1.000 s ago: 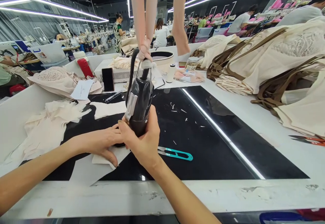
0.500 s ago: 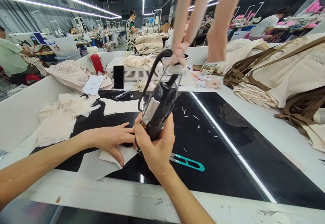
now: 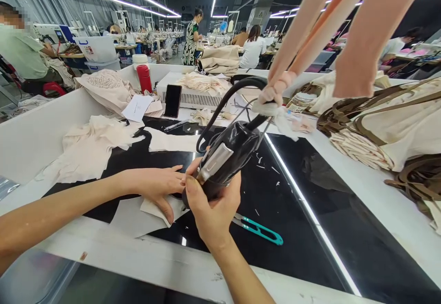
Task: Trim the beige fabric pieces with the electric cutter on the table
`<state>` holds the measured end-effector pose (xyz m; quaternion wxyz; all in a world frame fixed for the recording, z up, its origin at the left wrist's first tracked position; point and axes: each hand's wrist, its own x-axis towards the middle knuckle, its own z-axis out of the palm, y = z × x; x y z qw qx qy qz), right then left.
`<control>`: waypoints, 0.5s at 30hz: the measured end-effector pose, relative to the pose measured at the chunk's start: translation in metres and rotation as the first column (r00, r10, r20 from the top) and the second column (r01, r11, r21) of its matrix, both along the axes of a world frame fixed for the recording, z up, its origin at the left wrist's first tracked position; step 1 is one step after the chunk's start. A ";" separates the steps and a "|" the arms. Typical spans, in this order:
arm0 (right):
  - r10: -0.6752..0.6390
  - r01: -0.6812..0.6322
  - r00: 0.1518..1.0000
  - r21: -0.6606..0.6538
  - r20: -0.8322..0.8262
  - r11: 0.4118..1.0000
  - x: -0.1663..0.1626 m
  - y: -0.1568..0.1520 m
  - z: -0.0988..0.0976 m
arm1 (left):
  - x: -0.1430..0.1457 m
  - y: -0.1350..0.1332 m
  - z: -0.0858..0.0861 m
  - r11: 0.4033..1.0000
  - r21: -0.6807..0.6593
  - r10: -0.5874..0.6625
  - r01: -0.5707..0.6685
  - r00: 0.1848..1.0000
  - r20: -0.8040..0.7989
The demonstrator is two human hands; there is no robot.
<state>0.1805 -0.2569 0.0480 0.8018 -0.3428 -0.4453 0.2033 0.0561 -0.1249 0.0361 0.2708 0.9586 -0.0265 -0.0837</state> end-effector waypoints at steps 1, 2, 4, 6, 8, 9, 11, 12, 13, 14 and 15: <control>0.001 -0.001 1.000 -0.001 0.001 1.000 -0.001 0.000 0.000 | 0.000 0.000 0.000 1.000 0.006 -0.003 0.003 1.000 0.004; 0.001 -0.001 1.000 -0.005 0.002 1.000 -0.001 0.001 0.000 | 0.001 0.000 0.000 1.000 0.011 -0.008 0.008 1.000 0.009; 0.000 0.000 1.000 -0.008 0.003 1.000 -0.002 0.001 0.000 | 0.001 -0.001 0.000 1.000 0.017 -0.025 0.024 1.000 0.020; 0.003 -0.003 1.000 -0.006 0.005 1.000 -0.002 0.002 0.000 | 0.001 -0.002 0.000 0.999 0.014 -0.041 0.041 0.999 0.033; 0.006 -0.006 1.000 -0.006 0.006 1.000 -0.001 0.002 0.000 | 0.001 -0.002 0.001 0.999 0.010 -0.051 0.050 0.998 0.046; 0.006 -0.006 1.000 -0.007 0.007 1.000 0.000 0.002 0.000 | 0.001 -0.003 0.002 0.999 0.007 -0.052 0.051 0.997 0.050; 0.002 -0.002 1.000 -0.017 0.003 1.000 0.001 0.001 0.001 | 0.000 -0.004 0.004 0.999 -0.004 -0.038 0.039 0.998 0.054; -0.002 0.002 1.000 -0.019 -0.002 1.000 0.002 0.000 0.002 | 0.000 -0.004 0.005 0.999 -0.014 -0.028 0.029 0.998 0.050; -0.009 0.009 1.000 -0.019 -0.008 1.000 0.003 -0.001 0.002 | -0.001 -0.004 0.006 0.999 -0.025 -0.019 0.020 0.999 0.045; -0.017 0.017 1.000 -0.015 -0.015 1.000 0.005 -0.002 0.003 | -0.001 -0.005 0.008 0.999 -0.036 -0.012 0.013 0.999 0.037; -0.025 0.025 0.999 -0.012 -0.021 1.000 0.006 -0.002 0.003 | -0.001 -0.005 0.010 0.999 -0.043 -0.009 0.010 1.000 0.027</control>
